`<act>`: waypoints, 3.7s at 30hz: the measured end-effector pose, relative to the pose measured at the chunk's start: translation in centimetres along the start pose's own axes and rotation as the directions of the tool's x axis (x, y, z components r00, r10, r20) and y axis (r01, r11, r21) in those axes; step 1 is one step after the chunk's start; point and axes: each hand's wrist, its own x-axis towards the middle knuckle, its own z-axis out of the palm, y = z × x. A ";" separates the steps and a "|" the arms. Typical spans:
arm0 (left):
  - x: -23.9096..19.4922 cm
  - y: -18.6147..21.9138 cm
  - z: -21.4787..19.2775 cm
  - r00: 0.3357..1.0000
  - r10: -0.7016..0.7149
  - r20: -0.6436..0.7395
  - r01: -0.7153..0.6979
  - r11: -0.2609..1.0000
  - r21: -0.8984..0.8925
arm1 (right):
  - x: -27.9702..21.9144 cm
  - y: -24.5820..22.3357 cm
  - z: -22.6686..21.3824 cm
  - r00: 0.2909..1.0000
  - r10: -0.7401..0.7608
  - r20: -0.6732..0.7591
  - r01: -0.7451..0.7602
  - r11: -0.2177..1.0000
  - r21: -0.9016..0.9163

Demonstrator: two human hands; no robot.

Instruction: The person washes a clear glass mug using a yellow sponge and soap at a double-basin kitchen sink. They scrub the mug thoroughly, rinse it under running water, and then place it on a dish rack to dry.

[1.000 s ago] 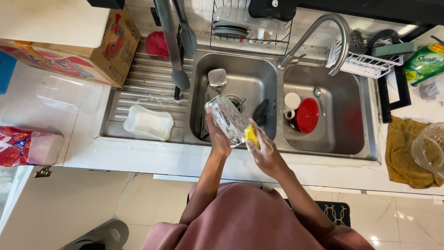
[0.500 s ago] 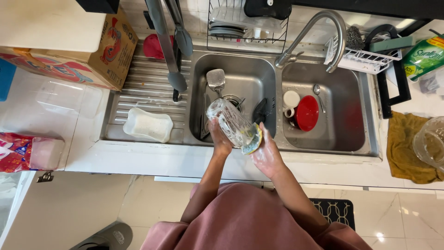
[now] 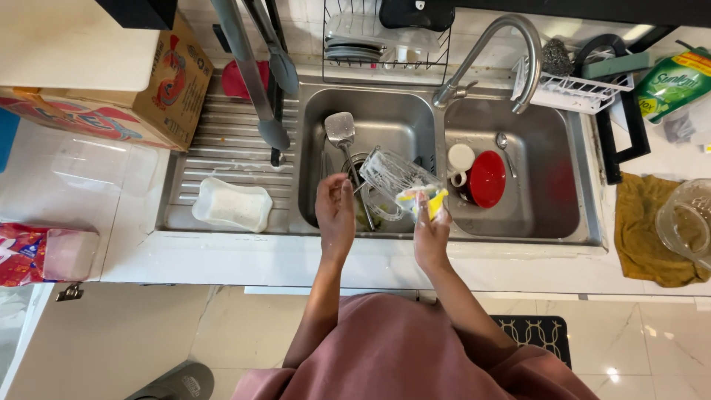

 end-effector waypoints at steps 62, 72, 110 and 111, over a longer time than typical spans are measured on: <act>-0.5 3.0 4.9 0.900 -0.331 0.283 -0.002 0.647 0.763 | 5.8 -9.3 5.5 0.743 0.379 0.552 0.165 0.695 -0.700; -1.1 0.7 4.0 0.941 -0.102 0.324 -0.054 0.896 0.441 | 4.0 -10.7 4.8 0.699 0.660 0.276 0.027 0.361 -0.932; -6.2 -5.2 21.0 0.982 -0.178 -0.060 0.097 0.753 -0.651 | 4.4 -8.5 -15.6 0.826 0.410 0.387 -0.548 0.745 0.380; -6.4 -5.3 21.5 0.982 -0.175 -0.064 0.092 0.753 -0.651 | 4.5 -9.9 -15.2 0.823 0.410 0.392 -0.551 0.744 0.378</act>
